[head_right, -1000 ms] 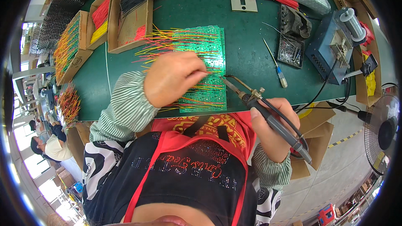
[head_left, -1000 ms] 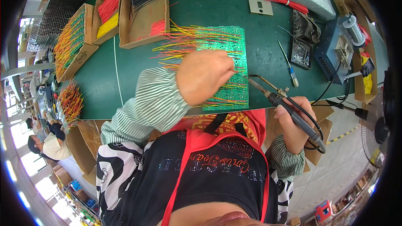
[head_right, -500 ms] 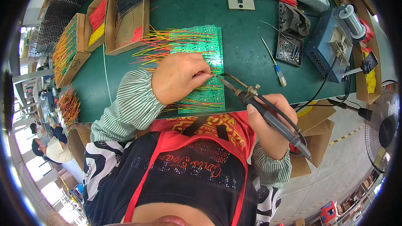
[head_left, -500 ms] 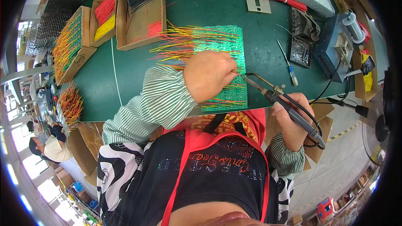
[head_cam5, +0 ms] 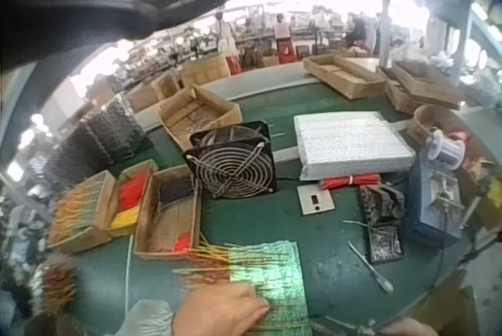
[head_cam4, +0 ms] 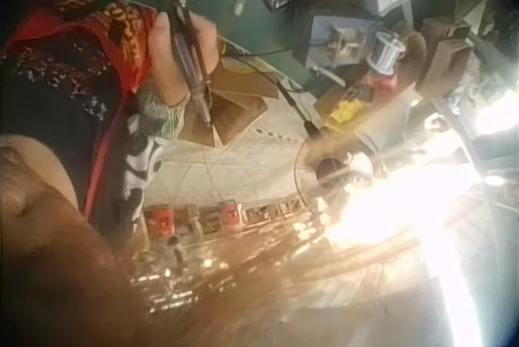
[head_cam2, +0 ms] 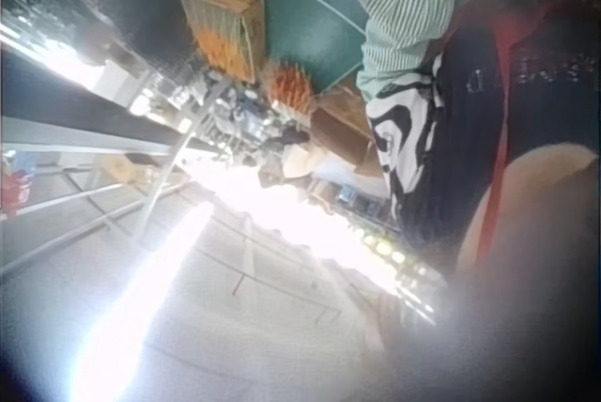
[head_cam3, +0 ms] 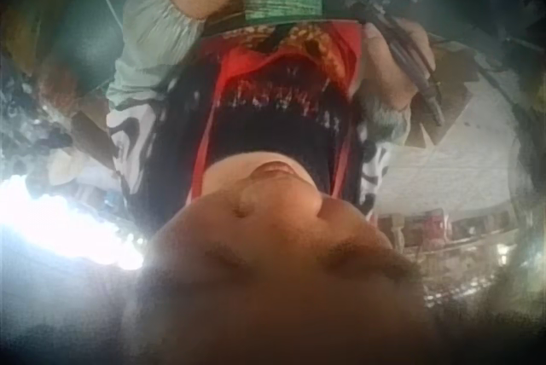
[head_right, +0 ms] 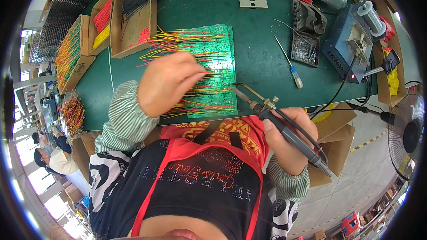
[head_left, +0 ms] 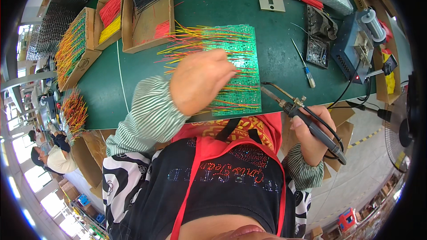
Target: The person solders colored wires onto a printed circuit board array using a soldering iron and solder wire.
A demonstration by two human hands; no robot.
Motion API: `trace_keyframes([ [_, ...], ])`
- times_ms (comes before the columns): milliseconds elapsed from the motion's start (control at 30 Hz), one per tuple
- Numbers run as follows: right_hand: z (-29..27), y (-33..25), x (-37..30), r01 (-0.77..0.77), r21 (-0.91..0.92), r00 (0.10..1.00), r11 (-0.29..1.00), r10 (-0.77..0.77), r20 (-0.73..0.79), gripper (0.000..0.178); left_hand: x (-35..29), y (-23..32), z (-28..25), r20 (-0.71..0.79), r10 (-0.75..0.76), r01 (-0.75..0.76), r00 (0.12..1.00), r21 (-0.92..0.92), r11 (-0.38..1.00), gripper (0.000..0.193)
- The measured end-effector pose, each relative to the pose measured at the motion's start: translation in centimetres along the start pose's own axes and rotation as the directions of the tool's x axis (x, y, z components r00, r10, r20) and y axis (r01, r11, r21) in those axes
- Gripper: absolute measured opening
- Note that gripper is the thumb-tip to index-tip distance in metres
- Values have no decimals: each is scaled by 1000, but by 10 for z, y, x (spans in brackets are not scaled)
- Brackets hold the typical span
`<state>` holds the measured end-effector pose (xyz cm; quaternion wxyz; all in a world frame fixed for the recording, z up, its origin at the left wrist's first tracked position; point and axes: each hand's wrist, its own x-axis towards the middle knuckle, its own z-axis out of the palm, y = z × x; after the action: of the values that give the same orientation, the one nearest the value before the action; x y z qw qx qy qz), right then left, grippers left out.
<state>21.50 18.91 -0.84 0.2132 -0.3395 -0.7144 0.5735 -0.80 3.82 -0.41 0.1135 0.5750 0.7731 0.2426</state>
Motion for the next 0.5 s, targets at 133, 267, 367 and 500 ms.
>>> trace_keyframes([
  [133,6,-5,-4,32,3,992,999,-32,120,20,-30,2,-10,31,-92,94,995,-79,992,10],
  [267,19,-5,-6,141,-24,967,990,-133,218,20,-53,-4,-2,148,-176,203,973,-193,960,10],
  [367,28,-6,-5,167,-27,954,986,-155,255,19,-59,-9,5,135,-204,226,970,-170,959,10],
  [500,36,-6,-4,172,-19,941,985,-158,298,17,-59,-11,5,167,-224,252,960,-166,954,11],
])
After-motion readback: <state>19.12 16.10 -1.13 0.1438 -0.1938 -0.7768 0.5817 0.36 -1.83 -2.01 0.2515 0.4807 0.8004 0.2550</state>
